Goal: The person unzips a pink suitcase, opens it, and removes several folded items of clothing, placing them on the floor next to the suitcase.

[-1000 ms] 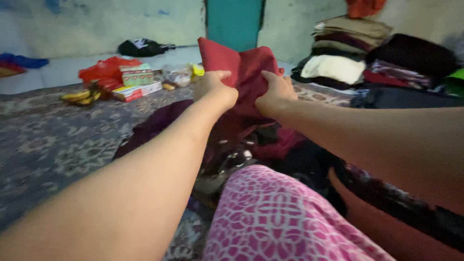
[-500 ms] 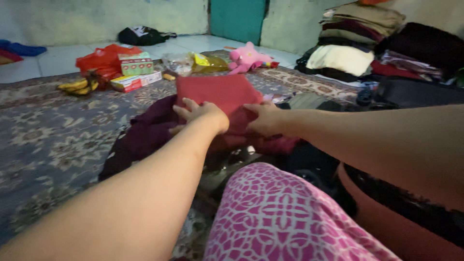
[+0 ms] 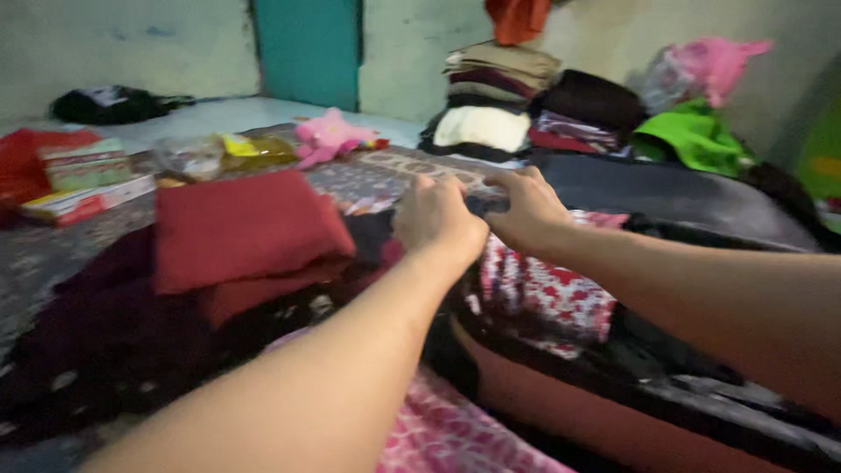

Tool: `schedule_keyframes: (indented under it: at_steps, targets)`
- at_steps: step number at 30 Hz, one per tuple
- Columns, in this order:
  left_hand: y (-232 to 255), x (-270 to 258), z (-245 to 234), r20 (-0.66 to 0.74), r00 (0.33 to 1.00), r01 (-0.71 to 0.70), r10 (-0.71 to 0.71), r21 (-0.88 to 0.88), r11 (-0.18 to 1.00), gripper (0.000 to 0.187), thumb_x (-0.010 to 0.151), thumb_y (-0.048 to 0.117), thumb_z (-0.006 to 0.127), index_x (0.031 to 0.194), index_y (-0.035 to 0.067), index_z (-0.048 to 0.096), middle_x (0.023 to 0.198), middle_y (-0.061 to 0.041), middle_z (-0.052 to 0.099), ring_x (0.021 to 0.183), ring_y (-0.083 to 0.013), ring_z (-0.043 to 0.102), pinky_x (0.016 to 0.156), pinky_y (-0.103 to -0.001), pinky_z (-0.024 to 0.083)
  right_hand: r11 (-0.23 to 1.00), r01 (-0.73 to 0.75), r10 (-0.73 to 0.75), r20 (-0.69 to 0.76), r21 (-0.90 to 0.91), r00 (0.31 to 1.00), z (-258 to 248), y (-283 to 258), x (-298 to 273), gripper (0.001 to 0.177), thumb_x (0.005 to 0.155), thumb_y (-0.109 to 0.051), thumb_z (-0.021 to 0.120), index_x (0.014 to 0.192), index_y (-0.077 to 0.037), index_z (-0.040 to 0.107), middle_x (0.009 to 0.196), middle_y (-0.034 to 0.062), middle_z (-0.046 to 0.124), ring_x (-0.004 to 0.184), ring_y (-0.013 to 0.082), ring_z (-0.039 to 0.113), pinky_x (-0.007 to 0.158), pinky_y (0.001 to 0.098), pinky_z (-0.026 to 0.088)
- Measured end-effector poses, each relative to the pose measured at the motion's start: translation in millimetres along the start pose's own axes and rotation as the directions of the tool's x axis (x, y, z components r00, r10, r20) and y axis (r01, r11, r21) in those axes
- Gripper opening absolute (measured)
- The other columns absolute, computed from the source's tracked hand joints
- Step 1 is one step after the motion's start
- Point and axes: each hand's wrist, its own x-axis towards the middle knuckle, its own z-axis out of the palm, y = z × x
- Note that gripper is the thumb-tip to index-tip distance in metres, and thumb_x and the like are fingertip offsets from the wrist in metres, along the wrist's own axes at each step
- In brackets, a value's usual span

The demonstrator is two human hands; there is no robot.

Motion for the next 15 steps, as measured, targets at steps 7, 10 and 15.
schedule_keyframes:
  at_steps: [7,10,15]
  targets:
    - [74,-38,82,0.141,0.964,-0.191,0.228,-0.235,0.953,0.033,0.078,0.017,0.072,0.11,0.015,0.072,0.124,-0.015,0.064,0.119,-0.0338,0.062,0.099,-0.046,0.051,0.985,-0.117,0.112,-0.049,-0.126,0.993,-45,112,-62,0.063,0.073,-0.033,0.077,0.132,-0.013,0.067,0.138,0.0272,0.056,0.133,0.0411,0.051,0.112,0.0454,0.041]
    - [103,-56,113,0.265,0.934,-0.154,0.238,-0.3,0.941,0.033,0.078,0.015,0.07,0.111,0.015,0.073,0.125,-0.015,0.065,0.118,-0.0344,0.064,0.098,-0.045,0.052,0.963,-0.203,0.206,-0.005,-0.176,0.979,-56,156,-93,0.064,0.074,-0.036,0.076,0.133,-0.013,0.066,0.133,0.0211,0.067,0.135,0.038,0.055,0.113,0.0444,0.045]
    - [131,-73,137,0.475,0.869,0.004,0.14,-0.289,0.957,0.042,0.079,0.015,0.071,0.121,0.01,0.068,0.129,-0.019,0.063,0.124,-0.0362,0.061,0.102,-0.044,0.051,0.906,-0.361,0.399,0.159,-0.22,0.903,-65,193,-139,0.086,0.064,-0.03,0.086,0.144,-0.021,0.056,0.142,0.0235,0.056,0.132,0.0388,0.056,0.112,0.0418,0.047]
